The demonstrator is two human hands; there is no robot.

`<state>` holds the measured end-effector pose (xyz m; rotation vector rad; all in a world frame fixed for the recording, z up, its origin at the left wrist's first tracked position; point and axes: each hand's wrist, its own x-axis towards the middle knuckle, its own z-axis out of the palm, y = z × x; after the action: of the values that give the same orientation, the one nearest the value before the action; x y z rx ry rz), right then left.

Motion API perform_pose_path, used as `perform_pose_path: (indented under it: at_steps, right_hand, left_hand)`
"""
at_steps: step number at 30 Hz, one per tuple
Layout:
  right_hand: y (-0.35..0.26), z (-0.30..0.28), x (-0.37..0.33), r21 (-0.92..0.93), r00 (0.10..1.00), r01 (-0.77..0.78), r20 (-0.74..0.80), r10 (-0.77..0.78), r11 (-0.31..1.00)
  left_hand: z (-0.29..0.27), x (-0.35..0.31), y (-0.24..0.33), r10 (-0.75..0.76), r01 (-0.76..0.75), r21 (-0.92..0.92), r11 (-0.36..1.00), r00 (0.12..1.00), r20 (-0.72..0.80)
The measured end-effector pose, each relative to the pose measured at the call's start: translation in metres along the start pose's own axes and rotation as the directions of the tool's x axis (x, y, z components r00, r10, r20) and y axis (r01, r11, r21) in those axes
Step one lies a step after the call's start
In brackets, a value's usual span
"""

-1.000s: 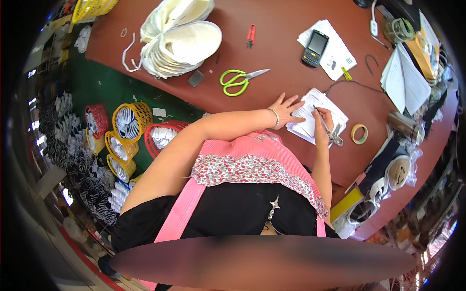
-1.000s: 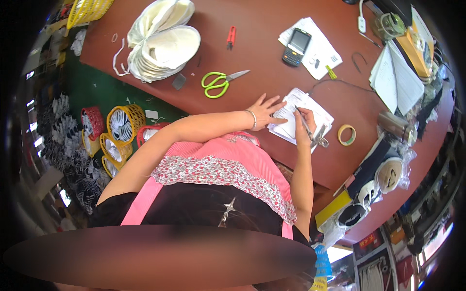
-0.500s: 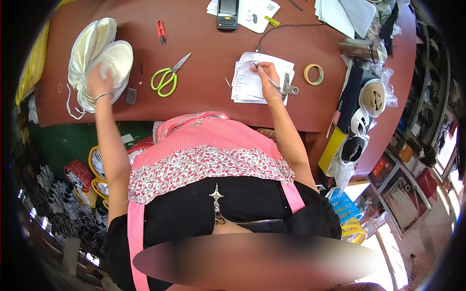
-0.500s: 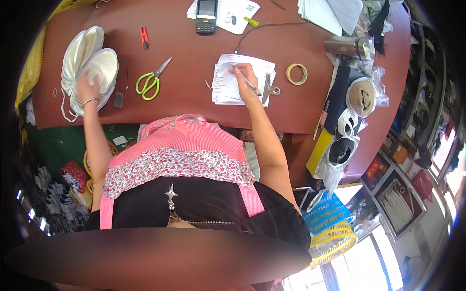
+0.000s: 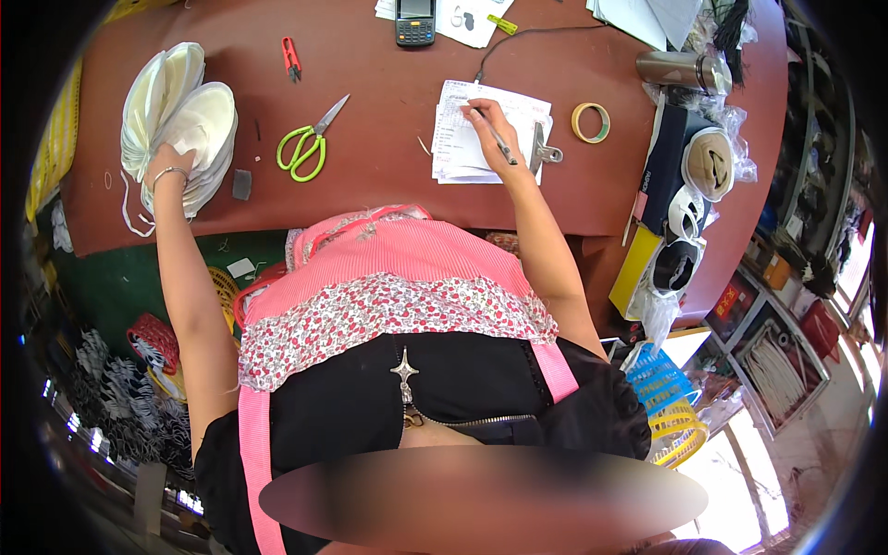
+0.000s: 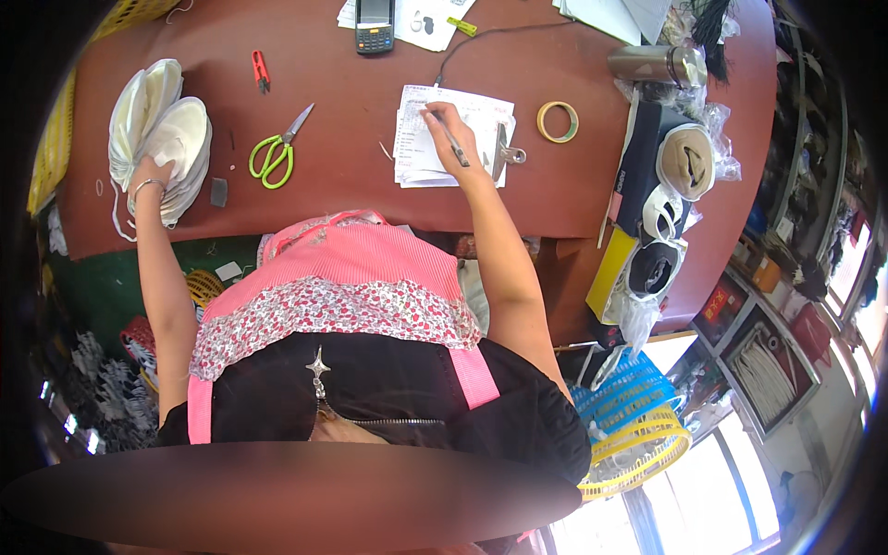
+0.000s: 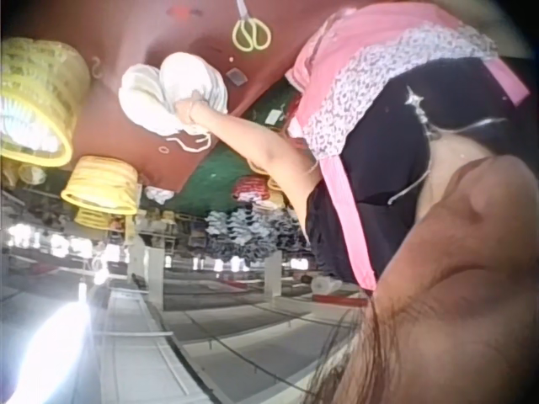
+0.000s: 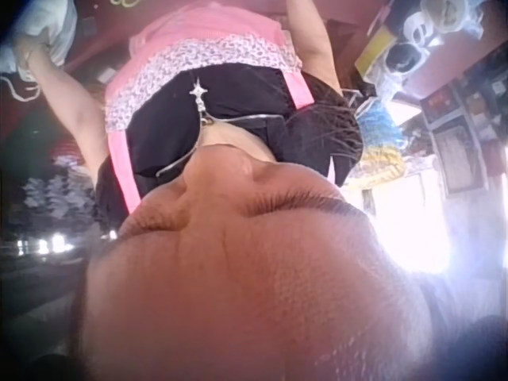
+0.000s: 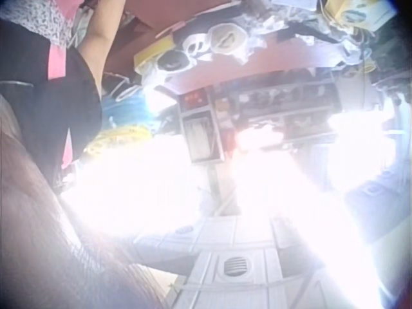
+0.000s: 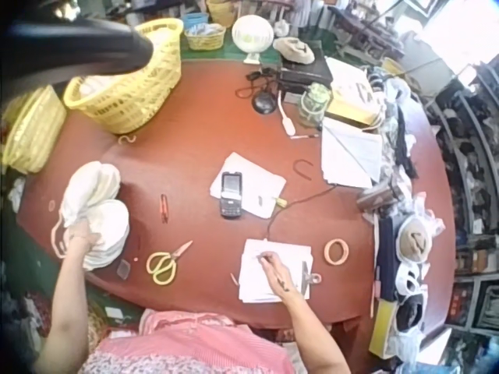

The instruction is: Counting, stacking, and bundling shoe upper components using rubber bands, followed by recording counts on a notepad.

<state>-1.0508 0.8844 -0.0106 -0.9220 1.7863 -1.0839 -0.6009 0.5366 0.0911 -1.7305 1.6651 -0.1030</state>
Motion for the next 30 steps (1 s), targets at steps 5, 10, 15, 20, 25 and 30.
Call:
perform_pose_path:
  at_steps: [5, 10, 15, 20, 25, 30]
  right_hand:
    - [0.004, 0.008, 0.002, 0.045, 0.996, -0.020, -0.091, 0.024, 0.999]
    - [-0.002, 0.009, -0.001, -0.057, 0.996, 0.003, -0.088, -0.008, 0.998]
    - [0.013, 0.008, -0.002, -0.175, 0.992, -0.020, -0.127, -0.003, 0.984]
    - [-0.006, 0.006, -0.006, -0.058, 0.994, -0.011, -0.108, 0.005, 0.998]
    - [-0.018, 0.009, 0.000, -0.067, 0.997, -0.049, -0.067, 0.044, 0.997]
    - [-0.014, 0.008, -0.003, -0.113, 0.997, -0.037, -0.072, 0.029, 0.993]
  left_hand:
    - [0.035, -0.011, 0.006, 0.106, -0.303, -0.404, 0.863, 0.891, -0.441]
    - [0.054, -0.083, 0.085, 0.303, -0.563, -0.149, 0.813, 0.627, -0.717]
    - [0.059, -0.123, 0.114, 0.286, -0.458, -0.195, 0.867, 0.779, -0.558]
    - [0.078, -0.125, 0.125, 0.298, -0.441, -0.192, 0.877, 0.811, -0.503]
    - [0.073, -0.126, 0.122, 0.284, -0.427, -0.203, 0.881, 0.821, -0.494]
    - [0.077, -0.126, 0.126, 0.295, -0.423, -0.185, 0.887, 0.828, -0.476]
